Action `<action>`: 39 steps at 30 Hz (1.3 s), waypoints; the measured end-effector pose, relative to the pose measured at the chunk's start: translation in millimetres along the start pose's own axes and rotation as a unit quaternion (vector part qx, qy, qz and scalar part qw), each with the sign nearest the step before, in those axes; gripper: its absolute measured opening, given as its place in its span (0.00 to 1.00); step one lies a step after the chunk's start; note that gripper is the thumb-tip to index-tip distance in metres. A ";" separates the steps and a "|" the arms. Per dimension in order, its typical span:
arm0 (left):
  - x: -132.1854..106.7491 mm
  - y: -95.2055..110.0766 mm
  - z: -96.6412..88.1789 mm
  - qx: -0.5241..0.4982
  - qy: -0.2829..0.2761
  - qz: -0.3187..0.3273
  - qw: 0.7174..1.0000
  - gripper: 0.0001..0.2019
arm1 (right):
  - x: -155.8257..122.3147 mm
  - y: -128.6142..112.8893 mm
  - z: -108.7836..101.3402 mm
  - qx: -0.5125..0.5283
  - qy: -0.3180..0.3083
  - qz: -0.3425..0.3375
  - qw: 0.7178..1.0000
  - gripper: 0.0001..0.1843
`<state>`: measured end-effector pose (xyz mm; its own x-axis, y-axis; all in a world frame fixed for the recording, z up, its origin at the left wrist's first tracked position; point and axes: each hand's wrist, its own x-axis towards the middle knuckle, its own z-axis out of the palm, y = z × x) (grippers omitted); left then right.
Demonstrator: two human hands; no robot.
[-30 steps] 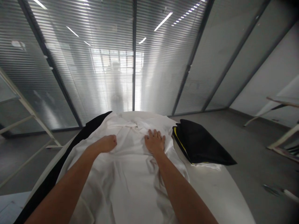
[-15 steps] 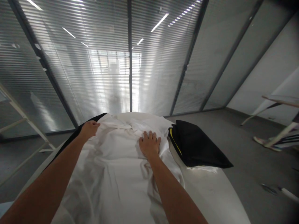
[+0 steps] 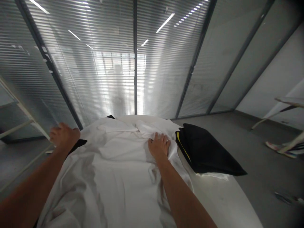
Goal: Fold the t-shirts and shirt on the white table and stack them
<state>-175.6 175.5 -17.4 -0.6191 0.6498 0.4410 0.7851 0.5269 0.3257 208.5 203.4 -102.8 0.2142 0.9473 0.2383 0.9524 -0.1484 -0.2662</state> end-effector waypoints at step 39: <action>-43.6 113.7 31.2 -0.135 -0.267 0.385 0.873 0.18 | -12.2 -5.1 -40.3 0.133 -0.045 -0.234 0.962 0.13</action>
<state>-60.0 224.2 -25.6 0.2297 0.9552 0.1864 0.9047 -0.2802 0.3210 209.8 181.1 -66.7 -0.2563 0.9150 0.3117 0.8481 0.3676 -0.3817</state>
